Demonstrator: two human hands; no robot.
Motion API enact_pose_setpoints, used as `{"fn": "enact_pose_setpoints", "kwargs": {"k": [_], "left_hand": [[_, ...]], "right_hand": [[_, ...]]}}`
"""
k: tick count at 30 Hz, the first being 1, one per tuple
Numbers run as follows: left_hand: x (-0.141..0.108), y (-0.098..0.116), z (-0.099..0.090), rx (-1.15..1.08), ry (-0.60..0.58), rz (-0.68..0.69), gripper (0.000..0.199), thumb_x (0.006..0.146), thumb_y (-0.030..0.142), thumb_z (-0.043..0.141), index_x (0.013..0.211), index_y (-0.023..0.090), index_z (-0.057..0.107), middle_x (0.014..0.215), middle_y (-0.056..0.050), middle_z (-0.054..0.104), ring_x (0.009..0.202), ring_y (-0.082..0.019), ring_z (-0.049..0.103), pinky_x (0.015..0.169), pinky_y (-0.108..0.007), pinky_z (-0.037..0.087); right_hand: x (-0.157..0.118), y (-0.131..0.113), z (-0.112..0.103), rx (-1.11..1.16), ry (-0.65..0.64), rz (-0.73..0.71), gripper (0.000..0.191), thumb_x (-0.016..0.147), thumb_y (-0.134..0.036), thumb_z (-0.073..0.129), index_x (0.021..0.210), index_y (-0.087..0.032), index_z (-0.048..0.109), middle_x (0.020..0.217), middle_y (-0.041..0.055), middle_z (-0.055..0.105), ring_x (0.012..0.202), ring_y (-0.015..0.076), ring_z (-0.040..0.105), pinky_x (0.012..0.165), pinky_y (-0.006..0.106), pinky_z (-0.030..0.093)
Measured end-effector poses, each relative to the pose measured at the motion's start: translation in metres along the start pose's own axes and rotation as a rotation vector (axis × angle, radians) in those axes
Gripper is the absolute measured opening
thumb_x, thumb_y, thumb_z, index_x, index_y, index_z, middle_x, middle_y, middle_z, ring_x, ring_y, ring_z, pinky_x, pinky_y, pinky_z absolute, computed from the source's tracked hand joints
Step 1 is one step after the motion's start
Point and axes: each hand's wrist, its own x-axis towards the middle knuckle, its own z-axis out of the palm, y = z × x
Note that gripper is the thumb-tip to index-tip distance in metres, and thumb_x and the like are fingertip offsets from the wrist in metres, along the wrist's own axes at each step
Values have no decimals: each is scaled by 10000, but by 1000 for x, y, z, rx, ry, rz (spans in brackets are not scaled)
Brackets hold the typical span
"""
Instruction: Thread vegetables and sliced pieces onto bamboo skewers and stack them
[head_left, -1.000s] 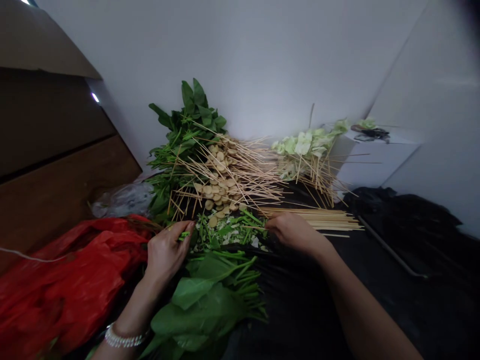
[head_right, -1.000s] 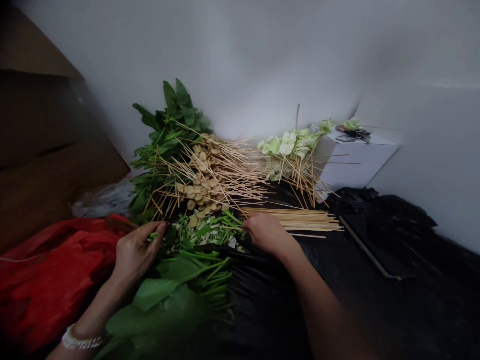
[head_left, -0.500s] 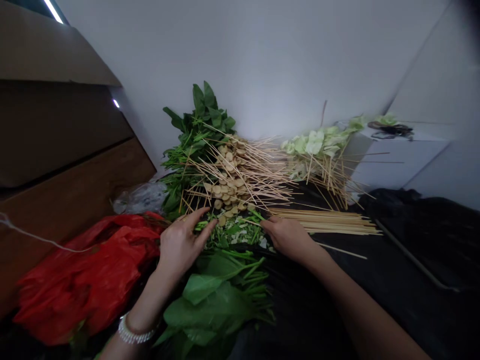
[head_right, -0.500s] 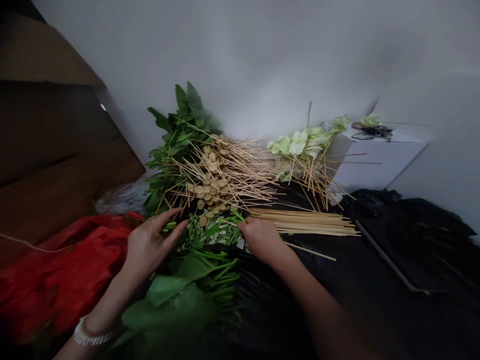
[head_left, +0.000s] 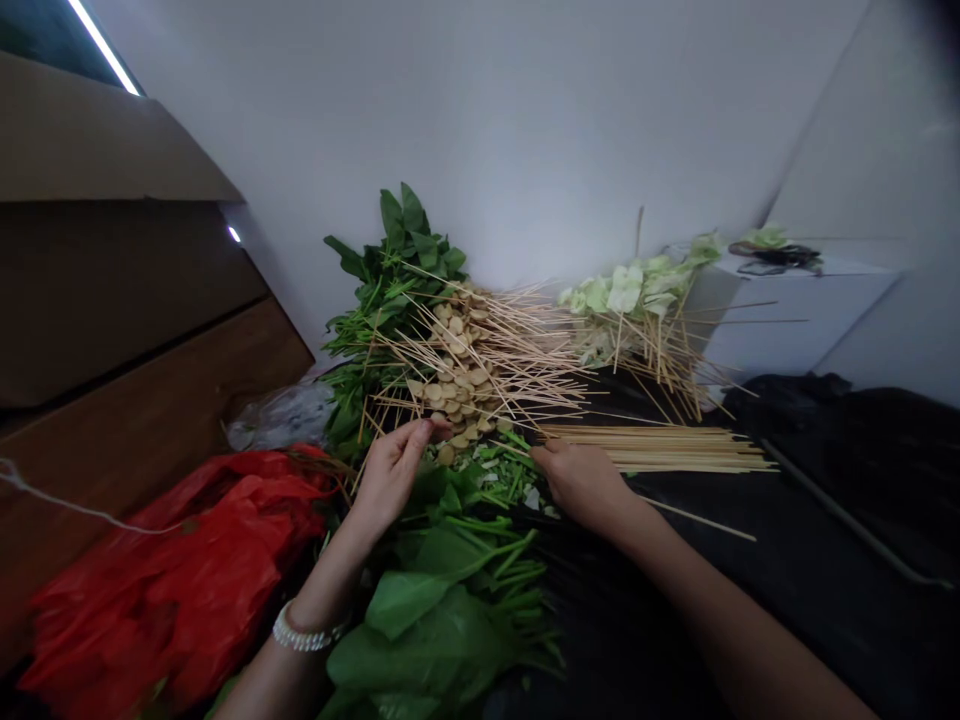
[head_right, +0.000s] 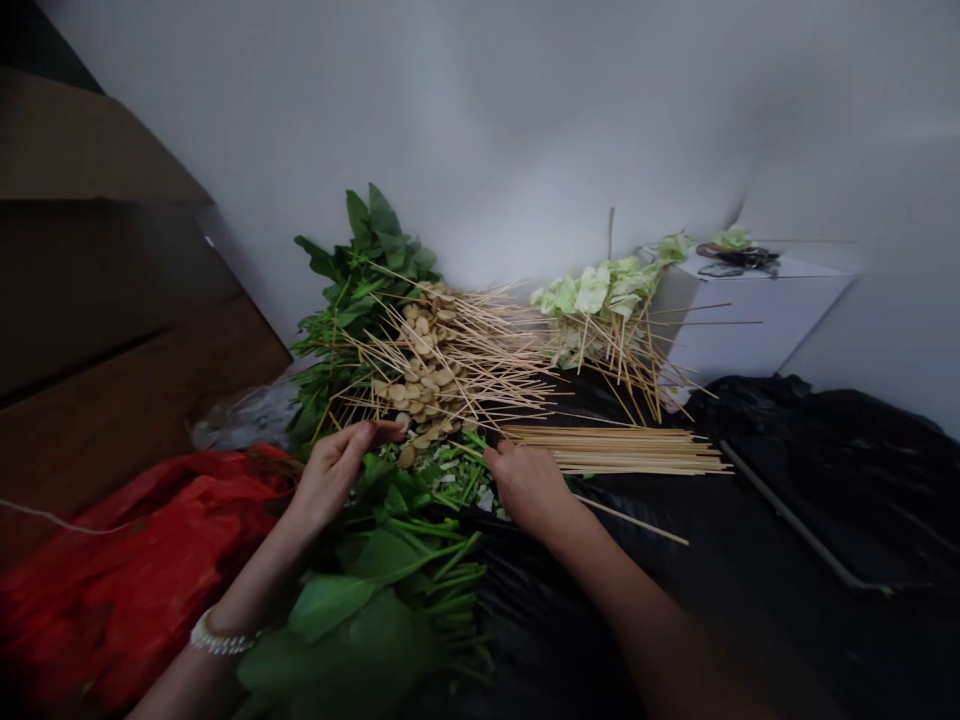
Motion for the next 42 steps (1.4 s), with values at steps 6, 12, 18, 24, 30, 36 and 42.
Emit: {"fn": "enact_pose_setpoints", "kwargs": {"k": [6,12,18,24,30,36,42], "left_hand": [[-12,0,5,128,-83,220,172,865,333,649,807,193,729,787,-34,714,782,-179,621,798,-312,456],[-22,15,10,266,-489,311,112,880,297,647,892,232,737,832,-22,694,874,-186,600,802,-308,430],[-25,10,14,529,-633,368,152,847,371,683,930,252,730,865,-16,687,922,-213,576,811,-335,372],[-25,13,14,472,-544,338,157,934,281,568,854,221,690,850,-15,670,890,-191,573,812,-330,372],[-22,14,6,-21,-294,66,160,933,319,539,865,183,588,857,-28,667,815,-166,616,761,-286,471],[-20,10,10,-241,-189,11,249,914,294,578,1125,173,631,819,-40,716,800,-175,661,788,-302,496],[-25,7,18,126,-309,251,166,864,358,665,903,219,747,864,-45,720,874,-200,619,816,-325,455]], "right_hand": [[2,-6,5,28,26,-10,257,881,-86,426,1042,-188,598,978,74,680,817,204,657,622,275,396],[-1,-8,2,42,58,-26,253,880,-85,442,1051,-189,597,945,72,678,809,189,641,618,265,367],[-3,-11,0,32,101,-37,285,881,-86,460,1097,-191,615,916,67,678,787,182,630,614,267,357],[-5,-13,-1,67,174,-60,295,900,-115,468,1133,-194,631,891,47,671,772,189,632,623,279,387],[-10,-12,3,208,369,-69,374,941,-134,383,1240,-177,604,987,85,691,832,193,647,729,287,472],[-13,-18,4,340,478,-106,396,966,-145,347,1271,-176,597,1009,93,704,861,182,654,789,284,505],[-12,-16,7,227,518,-116,360,960,-161,387,1231,-152,623,915,78,698,778,200,654,679,294,467]]}}
